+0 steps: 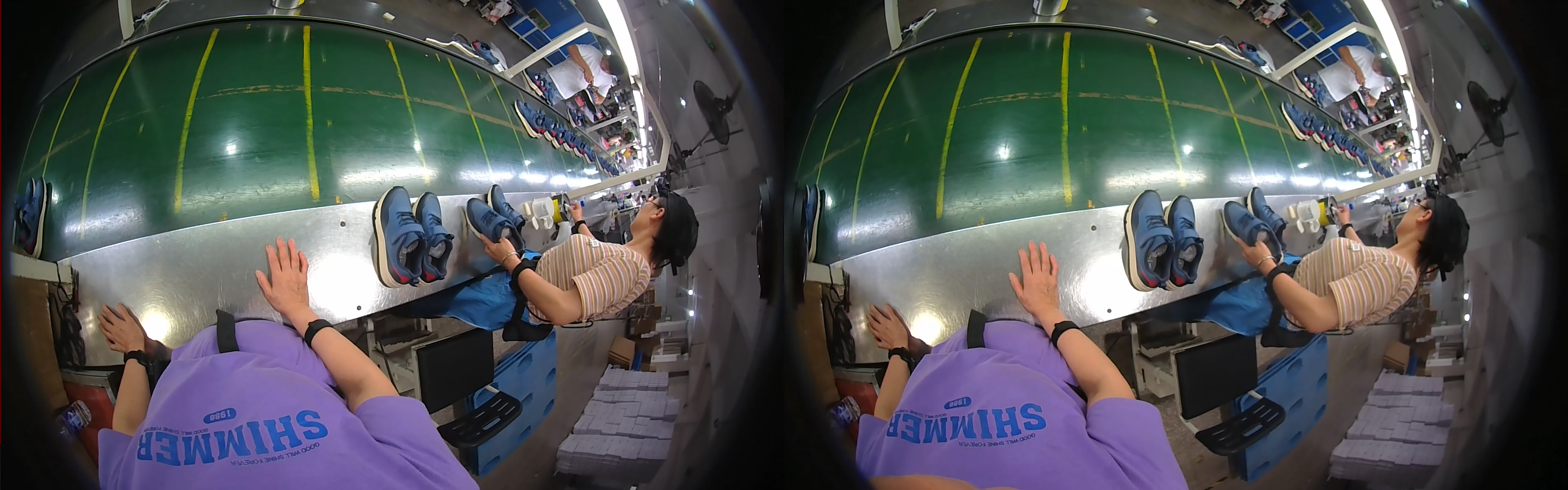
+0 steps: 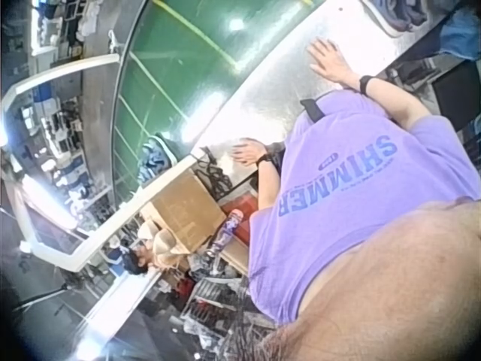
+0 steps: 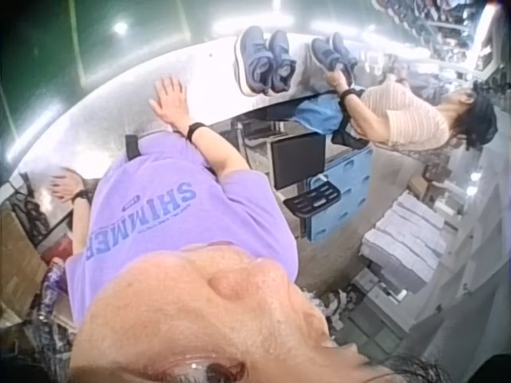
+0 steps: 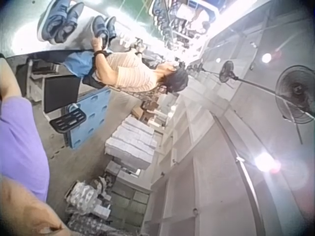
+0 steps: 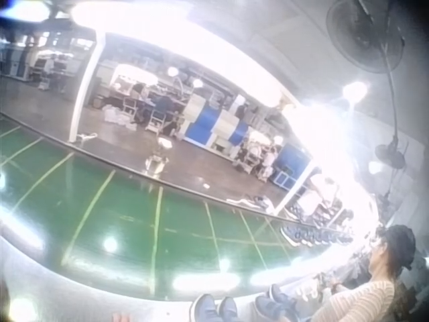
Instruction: Inspecting and sorting blue sneakers on an industrial assembly line.
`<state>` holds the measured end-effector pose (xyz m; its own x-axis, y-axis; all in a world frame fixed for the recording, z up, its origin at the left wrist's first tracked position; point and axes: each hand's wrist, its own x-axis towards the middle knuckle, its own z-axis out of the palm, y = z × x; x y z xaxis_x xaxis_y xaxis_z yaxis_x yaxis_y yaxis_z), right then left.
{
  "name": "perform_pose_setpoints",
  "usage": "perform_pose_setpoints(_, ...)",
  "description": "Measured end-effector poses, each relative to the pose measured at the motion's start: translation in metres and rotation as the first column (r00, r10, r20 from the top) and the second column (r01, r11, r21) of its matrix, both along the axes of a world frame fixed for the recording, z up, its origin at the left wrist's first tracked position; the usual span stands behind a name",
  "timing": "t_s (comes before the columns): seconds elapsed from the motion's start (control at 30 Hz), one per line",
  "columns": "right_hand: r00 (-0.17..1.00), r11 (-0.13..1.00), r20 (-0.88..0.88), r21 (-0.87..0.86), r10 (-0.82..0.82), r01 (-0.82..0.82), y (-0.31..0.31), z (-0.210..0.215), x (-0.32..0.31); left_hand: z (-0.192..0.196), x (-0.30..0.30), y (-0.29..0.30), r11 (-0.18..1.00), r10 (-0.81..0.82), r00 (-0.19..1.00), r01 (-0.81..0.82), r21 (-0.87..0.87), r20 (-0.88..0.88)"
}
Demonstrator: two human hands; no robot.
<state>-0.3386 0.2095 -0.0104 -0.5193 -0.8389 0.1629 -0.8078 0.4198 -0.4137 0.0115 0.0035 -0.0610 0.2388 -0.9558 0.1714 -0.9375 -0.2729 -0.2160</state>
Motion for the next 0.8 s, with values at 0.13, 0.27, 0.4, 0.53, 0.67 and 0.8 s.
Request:
perform_pose_setpoints(0.13,1.0,1.0,-0.003,0.008,-0.001,0.001,0.0,-0.001,0.0,-0.001,0.0,-0.001,1.0,0.02,1.0,-0.02,0.016,-0.006)
perform_pose_setpoints(0.27,1.0,1.0,0.001,0.008,0.001,-0.001,0.0,0.0,0.0,-0.003,0.001,-0.001,1.0,0.027,1.0,-0.027,0.008,-0.004)
perform_pose_setpoints(0.4,1.0,1.0,-0.007,-0.017,-0.003,0.003,-0.001,-0.002,0.0,0.0,-0.001,0.0,0.999,0.028,1.0,-0.028,0.015,-0.013)
perform_pose_setpoints(0.53,1.0,1.0,-0.003,-0.001,-0.001,0.001,-0.001,0.0,0.001,-0.009,0.007,-0.003,1.0,0.012,1.0,-0.012,0.002,-0.005)
perform_pose_setpoints(0.67,1.0,1.0,-0.009,-0.003,-0.003,0.003,0.0,0.0,0.001,-0.006,0.005,-0.002,1.0,0.013,1.0,-0.013,0.014,-0.012)
perform_pose_setpoints(0.8,1.0,1.0,-0.013,-0.011,-0.002,0.002,0.0,0.0,0.001,-0.004,0.003,-0.001,1.0,0.019,1.0,-0.019,0.013,-0.015)
